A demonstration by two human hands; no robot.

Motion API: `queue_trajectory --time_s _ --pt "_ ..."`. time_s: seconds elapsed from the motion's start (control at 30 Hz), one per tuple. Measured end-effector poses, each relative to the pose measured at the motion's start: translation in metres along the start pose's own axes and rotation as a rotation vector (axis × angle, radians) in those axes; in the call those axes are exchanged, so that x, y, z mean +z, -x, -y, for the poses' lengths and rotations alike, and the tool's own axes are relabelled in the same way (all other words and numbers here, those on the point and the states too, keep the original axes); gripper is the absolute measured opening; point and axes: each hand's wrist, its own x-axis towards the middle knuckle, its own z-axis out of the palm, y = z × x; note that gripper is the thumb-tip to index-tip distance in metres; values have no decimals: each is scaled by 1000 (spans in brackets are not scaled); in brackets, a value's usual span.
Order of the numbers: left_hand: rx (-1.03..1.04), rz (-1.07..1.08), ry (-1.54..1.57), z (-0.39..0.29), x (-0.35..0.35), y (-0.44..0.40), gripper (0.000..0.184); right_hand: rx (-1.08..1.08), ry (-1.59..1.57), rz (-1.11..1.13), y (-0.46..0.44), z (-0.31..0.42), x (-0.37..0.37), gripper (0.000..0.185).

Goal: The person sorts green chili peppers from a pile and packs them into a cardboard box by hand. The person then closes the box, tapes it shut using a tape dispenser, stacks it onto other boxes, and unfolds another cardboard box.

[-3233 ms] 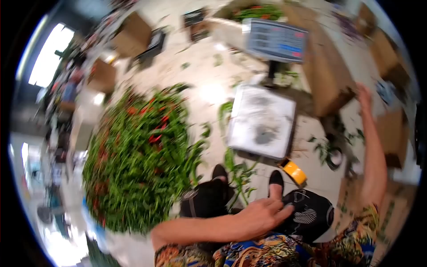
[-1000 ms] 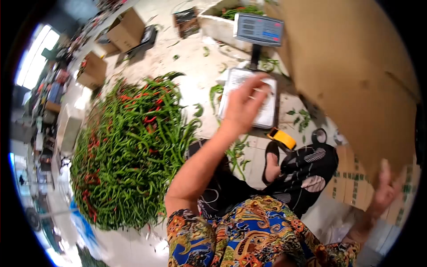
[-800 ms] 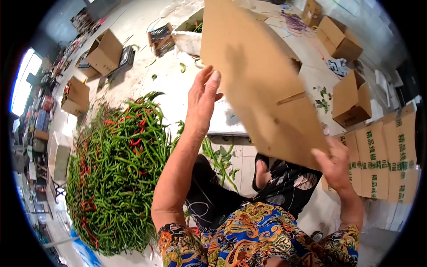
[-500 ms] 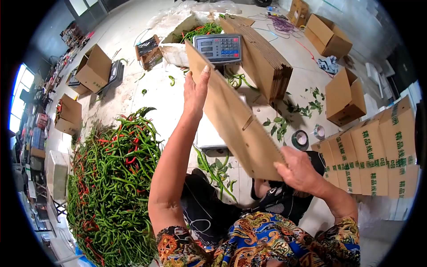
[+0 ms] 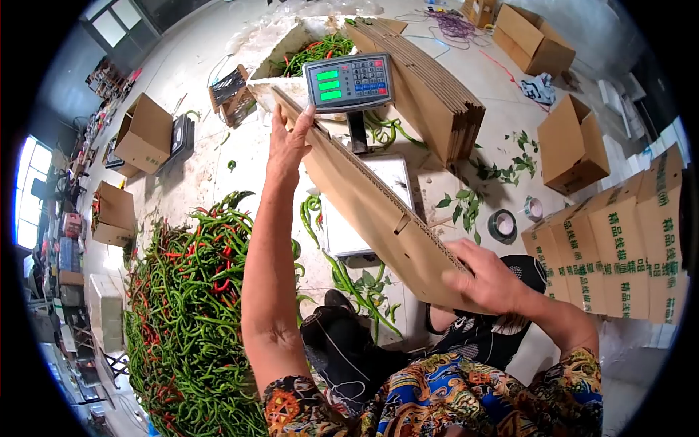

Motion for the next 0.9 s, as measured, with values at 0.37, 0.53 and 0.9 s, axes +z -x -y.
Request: queue_trajectory --time_s 0.37,0.53,0.9 --pt "56 41 103 -10 -48 29 92 57 -158 -16 -23 0 -16 37" --pt "393 -437 -525 44 -128 -9 87 -255 441 -218 -40 4 -24 24" --pt "277 236 -698 -72 -119 106 21 -339 723 -470 -121 14 -66 22"
